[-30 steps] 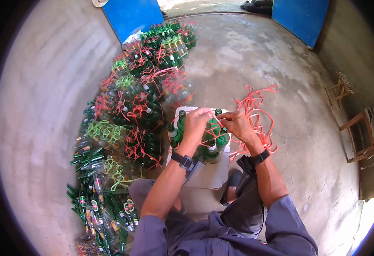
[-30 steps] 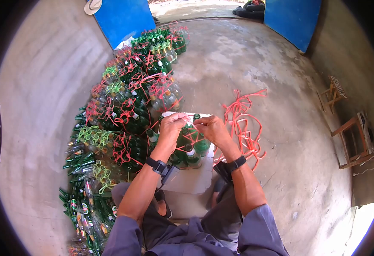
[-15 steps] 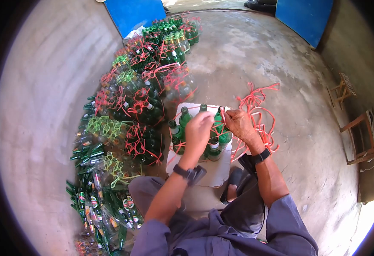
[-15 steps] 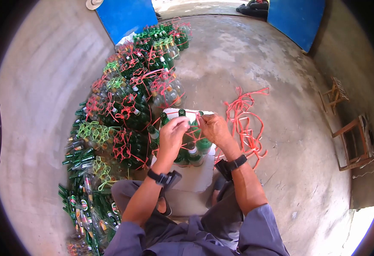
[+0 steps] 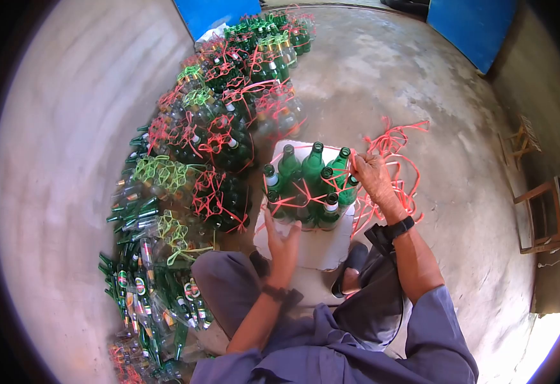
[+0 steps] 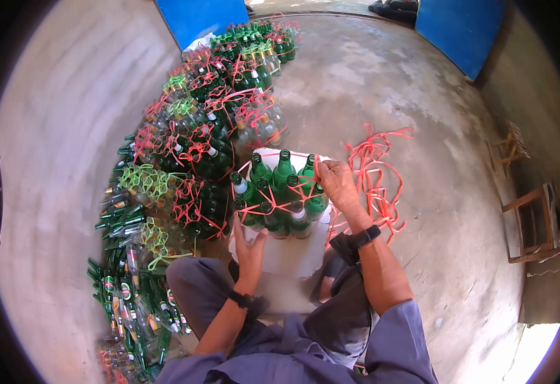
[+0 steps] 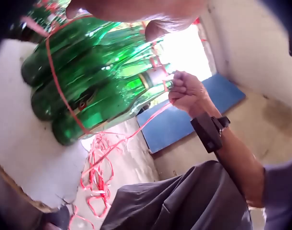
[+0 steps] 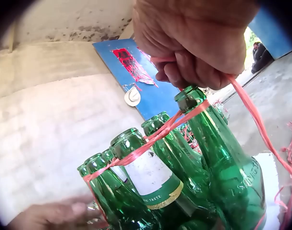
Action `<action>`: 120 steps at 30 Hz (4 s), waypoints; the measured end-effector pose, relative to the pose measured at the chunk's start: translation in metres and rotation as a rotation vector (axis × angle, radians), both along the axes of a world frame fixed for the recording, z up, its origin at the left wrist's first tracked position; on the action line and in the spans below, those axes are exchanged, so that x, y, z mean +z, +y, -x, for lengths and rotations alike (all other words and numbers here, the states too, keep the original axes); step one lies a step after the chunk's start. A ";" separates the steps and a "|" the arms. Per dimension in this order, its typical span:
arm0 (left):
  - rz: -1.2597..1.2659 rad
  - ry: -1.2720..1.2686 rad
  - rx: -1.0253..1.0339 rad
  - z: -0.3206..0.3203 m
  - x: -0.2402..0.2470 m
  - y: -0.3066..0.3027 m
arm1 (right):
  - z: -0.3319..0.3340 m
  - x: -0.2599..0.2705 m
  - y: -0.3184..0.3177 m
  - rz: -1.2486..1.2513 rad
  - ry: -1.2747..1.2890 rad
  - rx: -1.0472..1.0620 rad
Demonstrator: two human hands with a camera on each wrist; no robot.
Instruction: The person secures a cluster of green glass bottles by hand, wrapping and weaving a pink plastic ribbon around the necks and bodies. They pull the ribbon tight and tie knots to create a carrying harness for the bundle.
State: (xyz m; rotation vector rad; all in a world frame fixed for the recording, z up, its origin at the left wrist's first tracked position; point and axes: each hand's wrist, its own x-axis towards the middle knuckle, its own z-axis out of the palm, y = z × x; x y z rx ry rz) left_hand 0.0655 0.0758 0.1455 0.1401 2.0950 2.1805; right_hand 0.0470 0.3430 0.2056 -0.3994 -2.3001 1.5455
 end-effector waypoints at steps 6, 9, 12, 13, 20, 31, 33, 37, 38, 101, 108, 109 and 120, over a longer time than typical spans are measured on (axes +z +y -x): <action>-0.049 -0.050 0.044 0.012 -0.010 0.004 | -0.002 0.000 0.000 -0.272 0.115 0.070; -0.049 -0.010 0.053 0.032 -0.021 0.001 | -0.014 0.009 -0.014 -0.257 0.099 0.071; -0.125 -0.078 0.047 0.070 -0.036 -0.006 | -0.025 -0.001 -0.037 -0.060 -0.011 0.018; -0.100 -0.120 0.045 0.084 -0.036 -0.007 | -0.029 0.002 -0.050 -0.083 -0.020 0.002; -0.295 -0.327 -0.118 0.152 -0.034 -0.011 | -0.045 0.009 -0.118 0.505 -0.033 0.137; -0.269 -0.357 -0.604 0.218 -0.045 0.004 | -0.052 0.013 -0.178 0.641 0.047 0.265; -0.175 -0.332 -0.684 0.218 -0.035 0.008 | -0.051 0.014 -0.182 0.615 0.053 0.285; -0.195 -0.327 -0.637 0.209 -0.036 0.010 | -0.052 0.020 -0.181 0.620 0.018 0.240; -0.171 -0.356 -0.574 0.209 -0.041 0.008 | -0.054 0.022 -0.179 0.609 -0.010 0.231; 0.511 0.312 -0.028 -0.002 -0.030 -0.016 | -0.071 0.033 -0.103 0.286 -0.078 0.348; 0.610 0.273 -0.037 -0.005 -0.018 -0.015 | -0.052 0.052 -0.079 0.560 -0.191 0.199; 0.612 0.273 -0.035 -0.006 -0.019 -0.015 | -0.050 0.053 -0.077 0.560 -0.190 0.197; 0.573 0.245 -0.023 -0.006 -0.021 -0.014 | -0.035 0.045 -0.065 0.711 -0.201 0.182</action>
